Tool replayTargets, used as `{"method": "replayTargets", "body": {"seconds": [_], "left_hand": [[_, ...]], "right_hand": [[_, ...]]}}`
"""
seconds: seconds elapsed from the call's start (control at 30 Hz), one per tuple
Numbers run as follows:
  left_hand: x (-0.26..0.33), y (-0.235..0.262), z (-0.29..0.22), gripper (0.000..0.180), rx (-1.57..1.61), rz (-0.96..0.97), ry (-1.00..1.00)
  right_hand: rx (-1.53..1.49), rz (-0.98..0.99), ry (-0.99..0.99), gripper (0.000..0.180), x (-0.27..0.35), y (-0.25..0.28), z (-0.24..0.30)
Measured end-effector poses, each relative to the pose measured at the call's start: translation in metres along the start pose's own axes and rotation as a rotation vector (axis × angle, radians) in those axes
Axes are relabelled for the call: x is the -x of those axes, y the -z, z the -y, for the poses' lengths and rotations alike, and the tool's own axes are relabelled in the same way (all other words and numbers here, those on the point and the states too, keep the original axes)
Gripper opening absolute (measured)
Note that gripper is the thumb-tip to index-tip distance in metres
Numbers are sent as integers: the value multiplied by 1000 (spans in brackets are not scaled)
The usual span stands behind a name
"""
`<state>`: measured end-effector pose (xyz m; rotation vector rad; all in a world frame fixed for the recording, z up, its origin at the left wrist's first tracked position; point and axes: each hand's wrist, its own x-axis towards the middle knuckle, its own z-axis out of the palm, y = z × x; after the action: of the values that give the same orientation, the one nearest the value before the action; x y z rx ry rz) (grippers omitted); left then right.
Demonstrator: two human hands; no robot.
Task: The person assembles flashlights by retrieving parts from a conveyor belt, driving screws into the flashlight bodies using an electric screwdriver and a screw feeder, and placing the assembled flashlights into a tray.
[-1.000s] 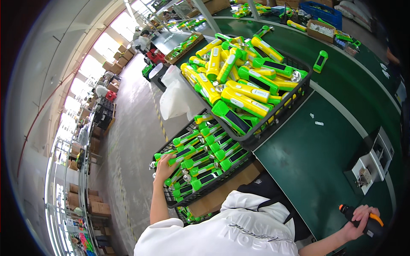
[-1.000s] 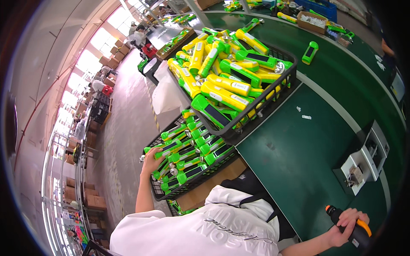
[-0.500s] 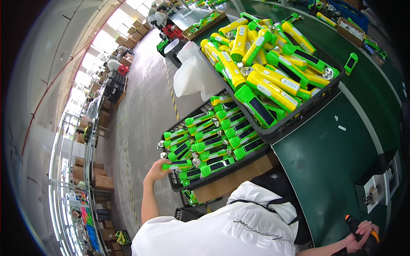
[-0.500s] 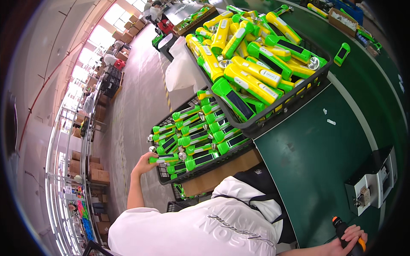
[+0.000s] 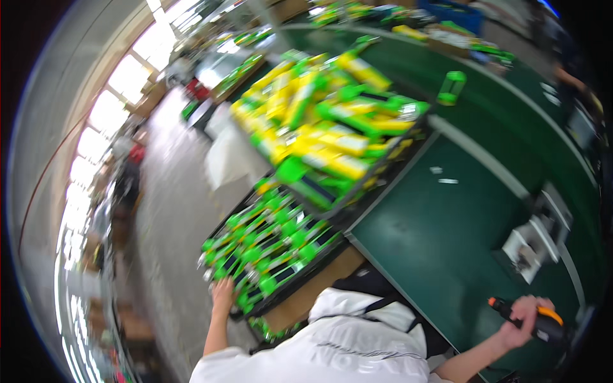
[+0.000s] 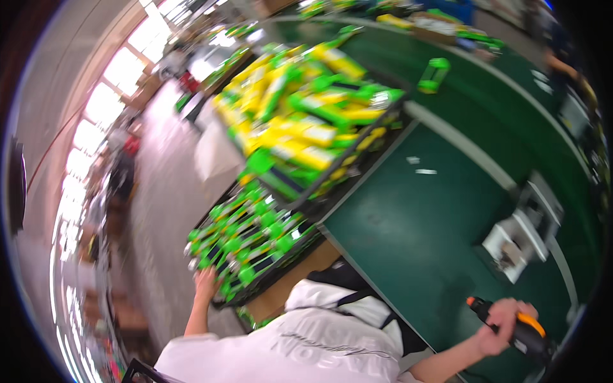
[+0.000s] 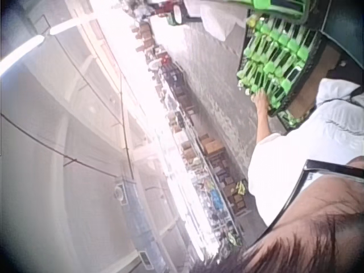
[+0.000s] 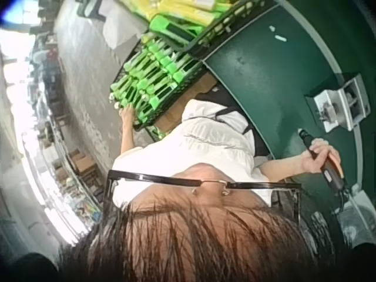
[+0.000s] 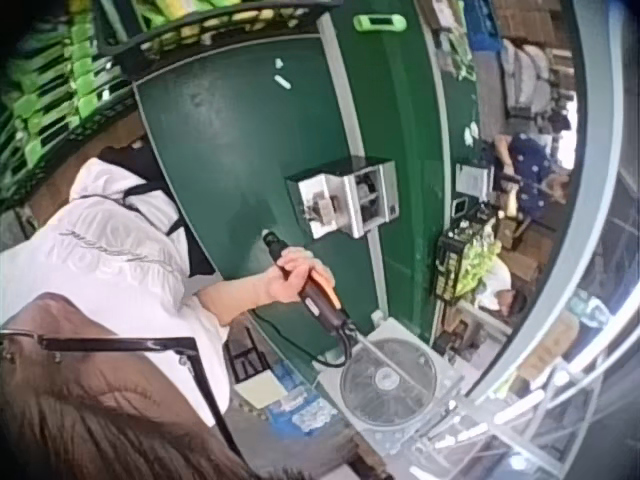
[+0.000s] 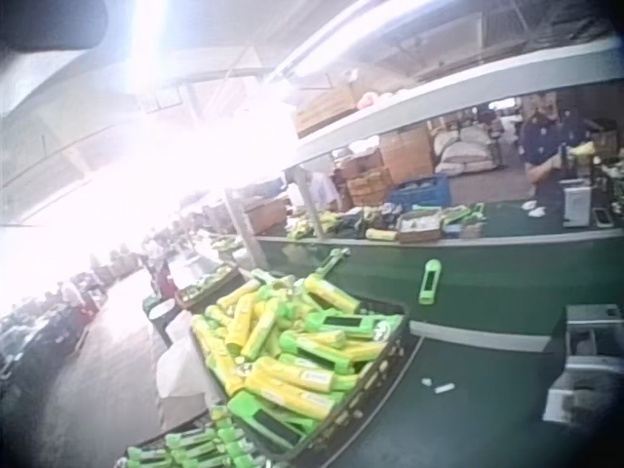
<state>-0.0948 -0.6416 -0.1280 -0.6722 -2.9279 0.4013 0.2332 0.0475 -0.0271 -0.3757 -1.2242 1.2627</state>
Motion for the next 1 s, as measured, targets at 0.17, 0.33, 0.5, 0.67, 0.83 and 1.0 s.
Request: {"method": "replayTargets", "body": {"seconds": [0.17,0.33,0.5,0.67,0.83,1.0], "left_hand": [[-9,32,-5,36,88,162,187],[-141,183,-157,16,546,-479,165],[-224,260,-404,4,1125,-578,-655],[-400,278,-602,31,1225,-539,-606],[-531,223,-650,63,582,-471,-302],[-569,188,-668,62,535,-371,-304]], "right_hand": [[-88,-11,-7,31,2,-4,2],[-19,-123,36,36,10,7,23],[-45,31,15,30,1,11,21],[134,-161,61,29,20,56,46],[338,-343,73,28,39,71,73],[401,-395,115,31,51,77,86]]}}
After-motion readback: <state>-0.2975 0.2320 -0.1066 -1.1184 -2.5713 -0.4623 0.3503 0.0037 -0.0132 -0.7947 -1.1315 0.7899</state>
